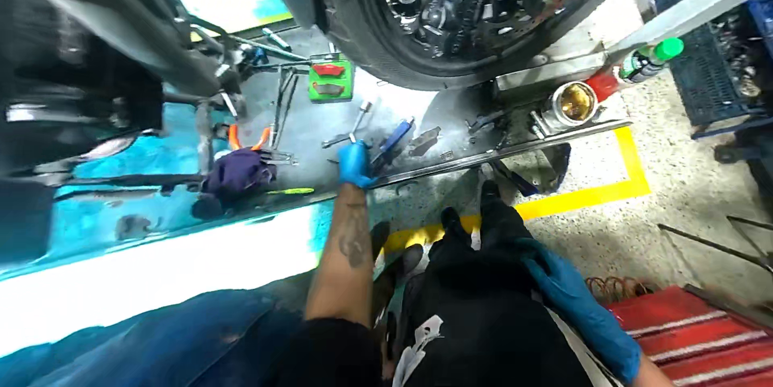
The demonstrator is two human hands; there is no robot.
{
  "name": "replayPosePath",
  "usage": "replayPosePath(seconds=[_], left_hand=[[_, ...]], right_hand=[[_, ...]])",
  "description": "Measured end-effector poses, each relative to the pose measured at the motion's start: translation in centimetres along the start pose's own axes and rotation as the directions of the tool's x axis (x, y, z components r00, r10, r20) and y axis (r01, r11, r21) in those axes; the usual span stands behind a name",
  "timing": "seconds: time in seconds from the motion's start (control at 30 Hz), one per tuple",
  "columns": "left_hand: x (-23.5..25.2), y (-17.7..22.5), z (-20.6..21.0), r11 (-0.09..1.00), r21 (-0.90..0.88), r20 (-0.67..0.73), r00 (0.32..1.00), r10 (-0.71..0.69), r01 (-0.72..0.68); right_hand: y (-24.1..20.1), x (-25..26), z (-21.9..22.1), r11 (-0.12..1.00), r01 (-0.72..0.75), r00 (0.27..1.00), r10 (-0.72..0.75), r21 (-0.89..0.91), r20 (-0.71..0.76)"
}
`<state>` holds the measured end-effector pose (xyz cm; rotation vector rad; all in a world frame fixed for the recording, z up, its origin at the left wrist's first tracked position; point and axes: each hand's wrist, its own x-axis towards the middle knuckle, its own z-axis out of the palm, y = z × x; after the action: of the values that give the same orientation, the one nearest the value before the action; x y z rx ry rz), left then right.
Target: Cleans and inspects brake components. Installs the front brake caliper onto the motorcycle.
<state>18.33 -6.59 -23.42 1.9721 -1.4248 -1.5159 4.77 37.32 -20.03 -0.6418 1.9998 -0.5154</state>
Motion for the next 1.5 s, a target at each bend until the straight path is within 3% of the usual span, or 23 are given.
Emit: replayPosePath(seconds=[0.1, 0.17, 0.23, 0.33, 0.43, 0.53, 0.7, 0.9, 1.03, 1.17, 1.27, 1.37, 1.5], left_hand=[[3.3, 1.3, 0.9, 0.999, 0.039, -0.022, 1.000, -0.001, 0.002], [3.4, 1.8, 1.1, 0.991, 0.128, -0.031, 0.999, 0.044, -0.040], [1.8, 1.4, 0.7, 0.970, 0.213, -0.030, 0.991, 0.130, -0.121], [-2.7, 0.2, 1.4, 0.890, 0.336, -0.015, 0.943, 0.333, -0.309], [-11.1, -2.2, 4.4, 0.915, 0.314, 0.090, 0.968, 0.236, -0.252], [-17.2, -7.3, 7.6, 0.928, 0.328, 0.220, 0.970, 0.104, -0.174], [-23.1, -10.6, 10.5, 0.896, 0.434, 0.286, 0.957, -0.039, -0.093], [-24.8, -9.8, 9.8, 0.944, 0.326, 0.164, 0.981, -0.107, 0.049], [-25.4, -9.3, 9.3, 0.944, 0.324, 0.131, 0.985, -0.111, 0.063], [-25.3, -10.6, 9.0, 0.950, 0.308, 0.186, 0.975, -0.119, 0.057], [-25.2, -10.8, 8.7, 0.990, 0.130, 0.178, 0.982, -0.068, 0.045], [-25.0, -8.8, 8.5, 0.995, -0.069, 0.172, 0.982, 0.076, -0.065], [-23.6, -3.8, 9.5, 0.942, -0.250, 0.228, 0.932, 0.283, -0.225]], right_hand=[[1.5, 0.0, -0.2, 0.994, 0.001, 0.987, 0.017, 0.111, -0.158], [1.6, 0.3, -1.4, 0.988, -0.078, 0.978, 0.101, 0.130, -0.183], [1.5, 0.8, -3.5, 0.978, -0.168, 0.965, 0.188, 0.120, -0.181], [2.6, 1.9, -7.0, 0.983, -0.061, 0.944, 0.114, 0.176, -0.310], [4.4, 3.7, -10.1, 0.949, 0.089, 0.893, 0.059, 0.303, -0.446], [6.1, 6.9, -12.8, 0.924, 0.148, 0.881, 0.040, 0.354, -0.472], [5.1, 13.4, -16.2, 0.939, 0.305, 0.904, -0.233, 0.158, -0.360], [-3.6, 20.6, -16.0, 0.813, 0.530, 0.818, -0.565, -0.243, -0.109], [-10.0, 27.2, -13.9, 0.650, 0.503, 0.804, -0.594, -0.569, 0.032], [-12.2, 31.1, -12.0, 0.470, 0.468, 0.816, -0.556, -0.749, 0.161], [-11.8, 29.8, -12.8, 0.433, 0.513, 0.739, -0.663, -0.741, 0.124], [-12.3, 24.0, -13.6, 0.627, 0.555, 0.687, -0.716, -0.546, -0.124], [-13.9, 14.6, -11.5, 0.787, 0.552, 0.744, -0.614, -0.275, -0.264]])
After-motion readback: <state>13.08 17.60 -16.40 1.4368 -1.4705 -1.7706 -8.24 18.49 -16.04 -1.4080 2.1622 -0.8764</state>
